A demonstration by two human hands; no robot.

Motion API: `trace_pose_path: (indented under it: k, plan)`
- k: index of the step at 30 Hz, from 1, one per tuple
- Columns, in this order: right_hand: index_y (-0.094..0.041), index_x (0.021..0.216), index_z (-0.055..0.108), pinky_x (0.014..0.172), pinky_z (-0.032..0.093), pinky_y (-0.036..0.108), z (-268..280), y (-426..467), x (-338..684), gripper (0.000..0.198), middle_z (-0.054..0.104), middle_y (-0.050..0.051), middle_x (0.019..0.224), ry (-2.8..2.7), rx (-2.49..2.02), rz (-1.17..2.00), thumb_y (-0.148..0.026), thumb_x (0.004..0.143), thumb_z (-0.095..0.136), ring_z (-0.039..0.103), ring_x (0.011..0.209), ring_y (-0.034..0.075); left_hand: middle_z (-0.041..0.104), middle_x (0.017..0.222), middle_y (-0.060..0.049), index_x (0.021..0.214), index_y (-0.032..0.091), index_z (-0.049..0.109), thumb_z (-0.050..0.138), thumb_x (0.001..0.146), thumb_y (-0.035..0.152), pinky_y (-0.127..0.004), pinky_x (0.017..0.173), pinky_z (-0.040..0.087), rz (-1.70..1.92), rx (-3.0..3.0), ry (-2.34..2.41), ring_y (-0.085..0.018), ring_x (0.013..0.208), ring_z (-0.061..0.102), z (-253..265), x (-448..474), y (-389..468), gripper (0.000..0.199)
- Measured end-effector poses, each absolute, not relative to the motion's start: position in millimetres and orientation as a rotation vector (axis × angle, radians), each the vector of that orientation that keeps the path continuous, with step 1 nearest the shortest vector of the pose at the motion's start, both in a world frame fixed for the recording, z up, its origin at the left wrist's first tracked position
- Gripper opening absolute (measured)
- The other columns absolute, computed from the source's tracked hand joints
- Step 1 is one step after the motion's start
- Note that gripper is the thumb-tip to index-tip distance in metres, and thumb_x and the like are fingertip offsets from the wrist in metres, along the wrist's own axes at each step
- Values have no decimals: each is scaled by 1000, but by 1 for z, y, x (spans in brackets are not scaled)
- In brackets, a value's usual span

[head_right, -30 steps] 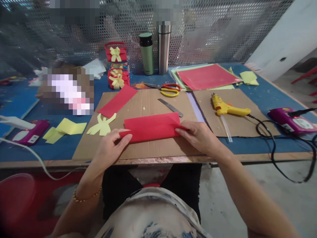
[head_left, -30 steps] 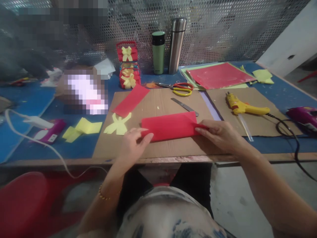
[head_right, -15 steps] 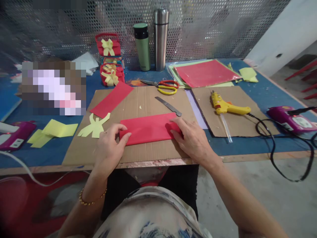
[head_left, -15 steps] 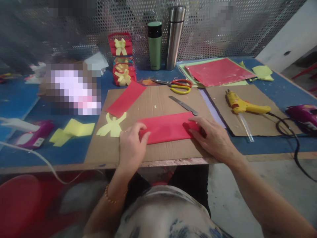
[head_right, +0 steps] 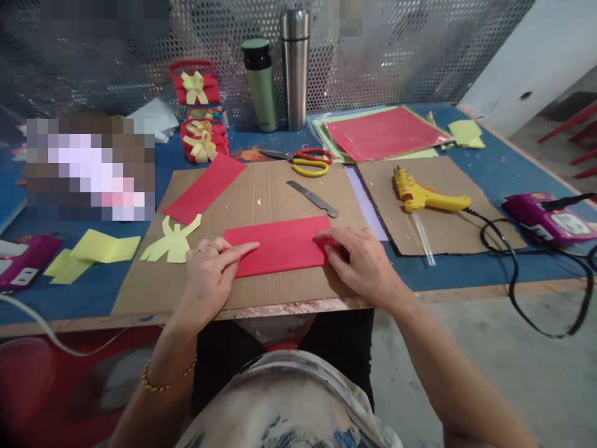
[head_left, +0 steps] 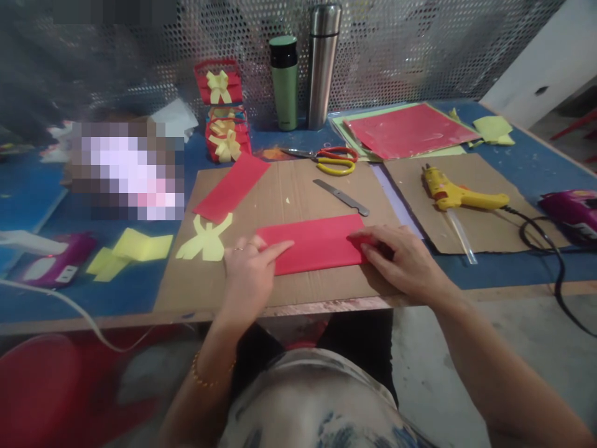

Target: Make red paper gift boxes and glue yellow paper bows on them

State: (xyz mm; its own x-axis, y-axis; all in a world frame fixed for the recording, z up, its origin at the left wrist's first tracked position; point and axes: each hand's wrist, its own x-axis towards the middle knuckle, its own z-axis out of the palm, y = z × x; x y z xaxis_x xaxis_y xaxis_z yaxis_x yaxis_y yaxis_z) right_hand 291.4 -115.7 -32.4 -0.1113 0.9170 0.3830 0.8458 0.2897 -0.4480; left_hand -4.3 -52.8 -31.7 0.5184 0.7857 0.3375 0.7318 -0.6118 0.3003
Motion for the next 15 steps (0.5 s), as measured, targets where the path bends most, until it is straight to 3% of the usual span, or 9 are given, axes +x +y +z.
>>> trace_pose_path:
  k: [4, 10, 15]
  plan:
    - [-24, 107, 76, 77, 48, 38, -32, -116, 293, 29, 81, 6, 98, -1958, -1549, 214, -22, 99, 49, 74, 89, 23, 62, 95, -6, 127, 39, 77, 46, 102, 13, -40, 82, 36, 644, 2605, 1321, -23, 90, 50, -31, -4, -52, 47]
    - [-20, 131, 70, 75, 50, 35, -30, -115, 296, 36, 74, 3, 80, -1870, -1591, 303, -30, 100, 54, 68, 75, 21, 63, 98, -9, 139, 32, 71, 40, 102, 15, -41, 83, 37, 314, 2583, 1474, -27, 95, 51, -10, 6, -52, 51]
    - [-23, 129, 75, 72, 45, 34, -31, -116, 295, 40, 70, 5, 81, -2014, -1506, 202, -19, 99, 48, 64, 77, 20, 64, 98, -9, 143, 32, 68, 39, 98, 13, -39, 81, 38, 146, 2632, 1393, -25, 92, 51, 4, 10, -48, 56]
